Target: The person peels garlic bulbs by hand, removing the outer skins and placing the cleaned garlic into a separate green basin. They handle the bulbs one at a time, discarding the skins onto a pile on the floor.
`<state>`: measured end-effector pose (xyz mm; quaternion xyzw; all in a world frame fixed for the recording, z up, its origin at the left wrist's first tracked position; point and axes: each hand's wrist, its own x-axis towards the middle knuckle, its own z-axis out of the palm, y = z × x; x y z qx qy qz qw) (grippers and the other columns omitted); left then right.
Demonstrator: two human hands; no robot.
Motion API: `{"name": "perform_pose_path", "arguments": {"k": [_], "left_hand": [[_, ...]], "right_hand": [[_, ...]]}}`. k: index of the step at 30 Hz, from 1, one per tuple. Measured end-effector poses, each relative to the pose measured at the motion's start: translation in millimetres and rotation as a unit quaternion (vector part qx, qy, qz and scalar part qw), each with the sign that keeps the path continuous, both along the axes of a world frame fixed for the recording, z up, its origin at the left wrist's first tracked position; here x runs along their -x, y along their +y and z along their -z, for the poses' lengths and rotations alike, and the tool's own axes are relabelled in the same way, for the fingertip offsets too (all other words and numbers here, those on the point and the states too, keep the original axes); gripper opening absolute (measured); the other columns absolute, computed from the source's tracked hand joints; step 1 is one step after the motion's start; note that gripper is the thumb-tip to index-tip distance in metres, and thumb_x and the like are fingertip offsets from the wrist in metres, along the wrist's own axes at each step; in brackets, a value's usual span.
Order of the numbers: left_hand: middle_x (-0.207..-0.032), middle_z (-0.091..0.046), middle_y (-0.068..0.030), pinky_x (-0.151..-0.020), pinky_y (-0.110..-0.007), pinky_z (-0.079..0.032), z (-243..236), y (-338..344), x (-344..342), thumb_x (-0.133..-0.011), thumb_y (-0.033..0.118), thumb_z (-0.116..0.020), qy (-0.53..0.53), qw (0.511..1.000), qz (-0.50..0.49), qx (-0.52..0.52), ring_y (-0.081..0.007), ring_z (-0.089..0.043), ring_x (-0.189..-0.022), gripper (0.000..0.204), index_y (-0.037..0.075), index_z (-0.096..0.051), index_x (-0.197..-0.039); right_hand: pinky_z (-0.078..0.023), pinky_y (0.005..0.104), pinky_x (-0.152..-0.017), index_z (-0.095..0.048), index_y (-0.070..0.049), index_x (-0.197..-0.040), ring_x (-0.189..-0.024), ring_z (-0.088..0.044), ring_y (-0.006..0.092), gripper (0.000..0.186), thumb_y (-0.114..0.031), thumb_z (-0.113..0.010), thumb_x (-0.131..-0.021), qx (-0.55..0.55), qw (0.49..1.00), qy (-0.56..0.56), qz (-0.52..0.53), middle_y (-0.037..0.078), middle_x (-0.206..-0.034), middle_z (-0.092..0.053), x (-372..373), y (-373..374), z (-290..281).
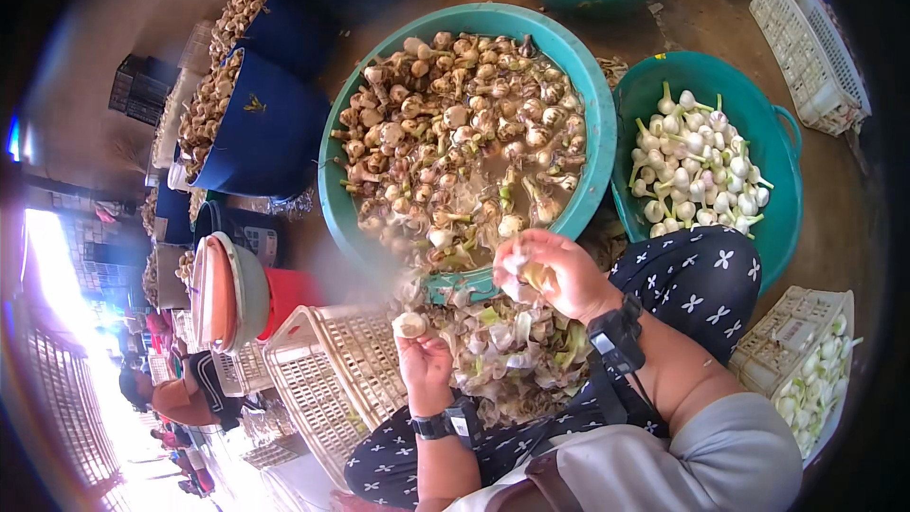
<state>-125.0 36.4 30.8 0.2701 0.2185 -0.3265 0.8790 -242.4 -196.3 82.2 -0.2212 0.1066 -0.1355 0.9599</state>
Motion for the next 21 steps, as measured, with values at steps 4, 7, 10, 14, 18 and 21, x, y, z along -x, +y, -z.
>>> {"name": "perform_pose_path", "arguments": {"k": [4,7,10,14,18,21], "left_hand": [[-0.073,-0.057,-0.0009,-0.048,-0.02,-0.044,-5,-21,-1,-0.091,0.024,-0.049,-0.141,0.929,-0.084,-0.332,-0.0082,-0.05,-0.054,0.016,0.01,-0.053,-0.084],[-0.075,-0.057,-0.0019,-0.048,-0.019,-0.042,-8,-25,11,-0.089,0.019,-0.052,-0.317,0.852,-0.033,-0.415,-0.0088,-0.051,-0.056,0.013,0.008,-0.051,-0.082],[-0.073,-0.056,-0.0002,-0.046,-0.018,-0.041,-21,-33,9,-0.089,0.022,-0.053,-0.399,0.796,-0.023,-0.455,-0.0071,-0.049,-0.054,0.015,0.009,-0.051,-0.081],[-0.071,-0.053,0.0022,-0.04,-0.017,-0.036,-17,-17,-17,-0.089,0.029,-0.052,-0.077,0.948,-0.091,-0.297,-0.0035,-0.043,-0.049,0.02,0.011,-0.053,-0.082],[-0.06,-0.05,0.0024,-0.039,-0.017,-0.032,-12,-36,-7,-0.088,0.026,-0.054,-0.136,0.887,-0.07,-0.437,-0.0049,-0.041,-0.045,0.02,0.011,-0.05,-0.076],[-0.059,-0.047,0.0026,-0.039,-0.018,-0.03,-10,-49,-7,-0.088,0.023,-0.054,-0.212,0.864,-0.082,-0.45,-0.0044,-0.039,-0.044,0.021,0.012,-0.047,-0.072]], "right_hand": [[-0.046,0.0408,-0.058,-0.061,-0.005,-0.076,-0.069,-0.058,0.0344,0.038,-0.042,-0.055,-0.083,0.758,0.635,0.097,-0.108,0.018,-0.068,-0.058,-12,43,45],[-0.042,0.0384,-0.05,-0.056,-0.003,-0.07,-0.054,-0.054,0.0294,0.036,-0.036,-0.056,-0.084,0.608,0.778,0.14,-0.073,0.015,-0.06,-0.055,-43,75,23],[-0.041,0.0362,-0.048,-0.055,-0.002,-0.068,-0.05,-0.052,0.0253,0.032,-0.029,-0.053,-0.086,0.412,0.886,0.133,-0.163,0.013,-0.058,-0.054,-53,70,43],[-0.044,0.0331,-0.056,-0.058,-0.002,-0.079,-0.062,-0.058,0.0207,0.022,-0.022,-0.052,-0.085,0.643,0.697,0.143,-0.283,0.009,-0.068,-0.061,-31,49,85],[-0.046,0.0337,-0.063,-0.058,-0.002,-0.088,-0.072,-0.061,0.0226,0.019,-0.02,-0.052,-0.086,0.454,0.873,0.154,-0.087,0.011,-0.078,-0.063,-50,79,66],[-0.047,0.0349,-0.068,-0.057,-0.001,-0.093,-0.073,-0.061,0.0235,0.02,-0.019,-0.052,-0.087,0.419,0.894,0.129,-0.093,0.013,-0.084,-0.064,-69,76,44]]}}
